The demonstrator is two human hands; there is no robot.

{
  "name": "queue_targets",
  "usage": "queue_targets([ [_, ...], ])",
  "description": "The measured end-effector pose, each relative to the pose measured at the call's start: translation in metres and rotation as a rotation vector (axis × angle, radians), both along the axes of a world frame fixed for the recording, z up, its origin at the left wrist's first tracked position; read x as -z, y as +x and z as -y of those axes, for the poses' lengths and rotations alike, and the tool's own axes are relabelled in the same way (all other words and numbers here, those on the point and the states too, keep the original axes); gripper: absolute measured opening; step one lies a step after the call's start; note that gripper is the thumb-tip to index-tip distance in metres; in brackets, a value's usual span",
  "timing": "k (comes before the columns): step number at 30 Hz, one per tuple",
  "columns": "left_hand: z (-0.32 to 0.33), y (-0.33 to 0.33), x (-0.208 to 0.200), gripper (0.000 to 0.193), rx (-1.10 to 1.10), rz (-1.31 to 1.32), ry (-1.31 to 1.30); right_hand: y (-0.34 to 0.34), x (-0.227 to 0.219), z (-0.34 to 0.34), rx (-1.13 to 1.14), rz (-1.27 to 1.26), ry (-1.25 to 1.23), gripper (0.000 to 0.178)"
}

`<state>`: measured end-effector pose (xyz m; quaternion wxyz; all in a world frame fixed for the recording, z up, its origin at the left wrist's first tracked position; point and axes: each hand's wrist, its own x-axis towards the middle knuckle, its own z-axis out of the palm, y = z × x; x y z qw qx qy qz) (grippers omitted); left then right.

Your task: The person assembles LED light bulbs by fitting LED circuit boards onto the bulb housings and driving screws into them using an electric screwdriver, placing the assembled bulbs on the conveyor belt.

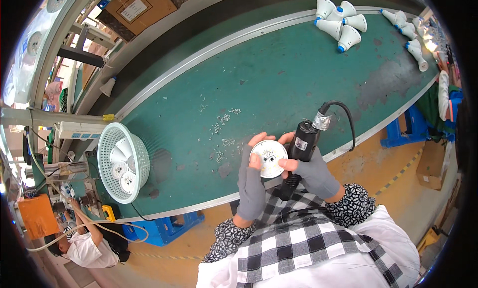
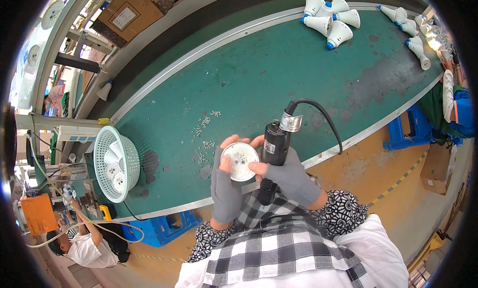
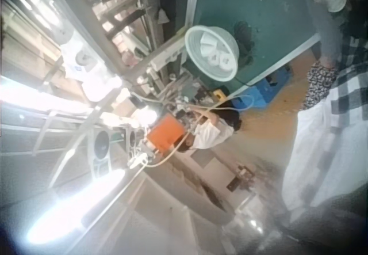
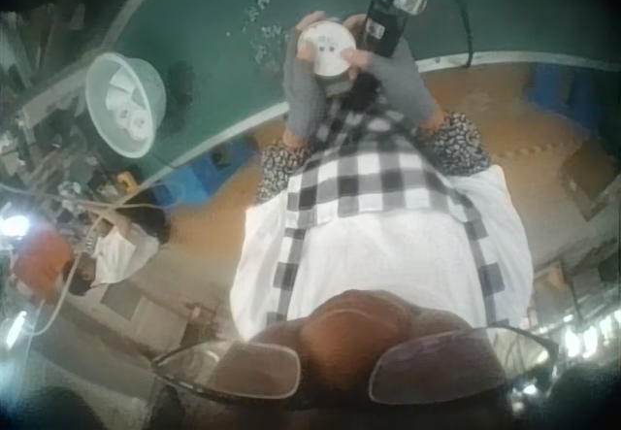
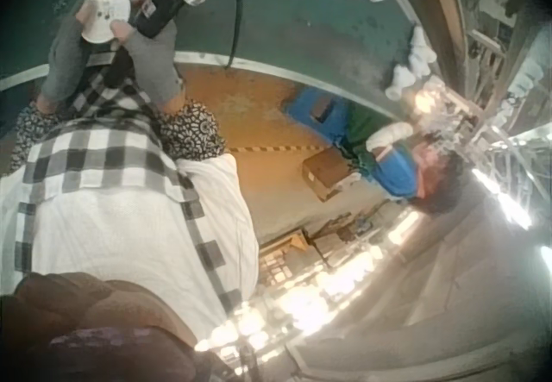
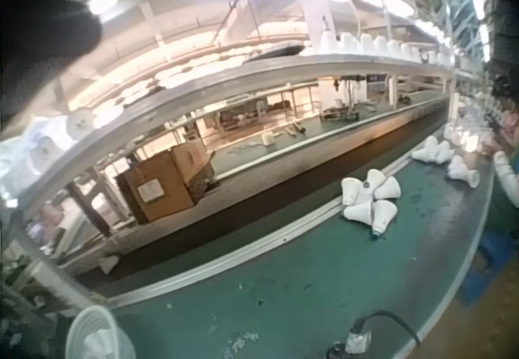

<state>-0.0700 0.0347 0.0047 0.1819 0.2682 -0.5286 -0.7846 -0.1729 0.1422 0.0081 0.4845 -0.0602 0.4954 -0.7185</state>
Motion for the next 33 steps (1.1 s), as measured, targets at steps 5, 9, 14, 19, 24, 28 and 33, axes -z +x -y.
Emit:
queue_targets([
  [5,-0.003,0.001,-0.010,0.043,0.016,0.091,0.021,0.000,0.004,0.000,0.005,-0.020,0.058,0.033],
  [9,-0.001,0.004,-0.001,0.040,0.040,0.098,-0.043,0.005,0.010,0.002,0.067,-0.081,0.086,0.029],
  [14,0.006,0.011,-0.007,0.041,0.096,0.065,0.136,0.003,-0.004,0.003,-0.004,-0.025,0.063,0.028],
  [19,0.017,0.037,-0.007,0.048,0.042,0.108,0.401,-0.015,-0.014,0.007,0.028,-0.095,-0.131,0.017],
  [24,0.032,0.053,-0.012,0.045,-0.185,0.026,0.479,-0.039,-0.020,0.049,0.541,-0.196,-0.407,0.012],
  [28,0.037,0.060,-0.006,0.042,-0.182,0.140,0.285,-0.037,-0.008,0.075,0.590,-0.320,-0.426,0.011],
  [33,0.042,0.065,-0.008,0.038,-0.242,0.214,0.195,-0.035,-0.005,0.074,0.583,-0.403,-0.352,0.011],
])
